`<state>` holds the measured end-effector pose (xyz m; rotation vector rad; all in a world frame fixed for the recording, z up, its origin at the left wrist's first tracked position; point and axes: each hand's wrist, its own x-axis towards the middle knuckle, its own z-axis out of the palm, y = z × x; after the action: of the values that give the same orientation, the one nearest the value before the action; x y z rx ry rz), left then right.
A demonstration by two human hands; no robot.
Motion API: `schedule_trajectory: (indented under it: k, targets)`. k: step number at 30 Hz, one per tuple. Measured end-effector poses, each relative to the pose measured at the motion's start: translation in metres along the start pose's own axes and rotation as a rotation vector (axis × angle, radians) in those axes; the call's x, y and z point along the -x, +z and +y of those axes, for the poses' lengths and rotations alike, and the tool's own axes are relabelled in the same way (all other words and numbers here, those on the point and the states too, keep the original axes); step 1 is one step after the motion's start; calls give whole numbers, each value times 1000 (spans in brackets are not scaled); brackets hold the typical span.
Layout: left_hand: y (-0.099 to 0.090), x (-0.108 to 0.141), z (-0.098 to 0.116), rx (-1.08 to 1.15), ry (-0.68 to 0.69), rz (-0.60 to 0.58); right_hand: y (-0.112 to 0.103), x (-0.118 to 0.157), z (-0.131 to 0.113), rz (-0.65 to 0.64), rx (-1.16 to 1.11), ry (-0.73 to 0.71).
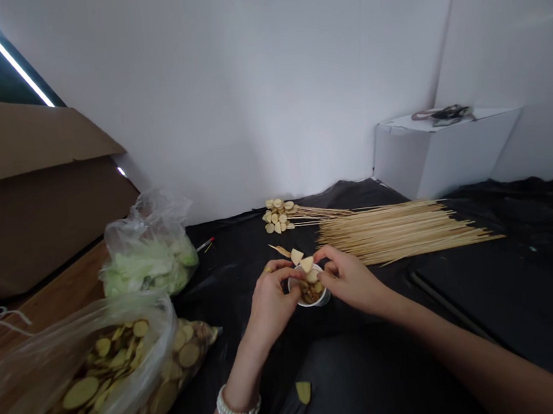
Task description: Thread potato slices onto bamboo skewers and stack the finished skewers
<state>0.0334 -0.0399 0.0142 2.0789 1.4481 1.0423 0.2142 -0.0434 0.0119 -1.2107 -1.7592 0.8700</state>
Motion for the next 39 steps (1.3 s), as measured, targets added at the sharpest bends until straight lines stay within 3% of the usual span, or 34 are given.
schedule_trajectory:
  k: [13,18,22,25,32,35,39]
  targets:
    - [-5,5,15,-204,46,-110,2,3,-7,-59,-61,-4]
    - [-7,2,13,-129,27,-19,-3,-1,-1,-22,-12,16]
    - [-10,-4,9,93,-31,104,-7,-6,5,83,98,20]
    - [-12,-7,8,328,-164,170,-8,-8,6,121,166,8]
    - [-18,-11,10,1233,-497,119,-11,-5,2,180,333,-40]
    - [-20,-14,6,1407,-585,118,-11,-3,1,184,388,-88]
    - [-21,-15,2,1464,-619,114,-10,-1,-2,183,427,-173]
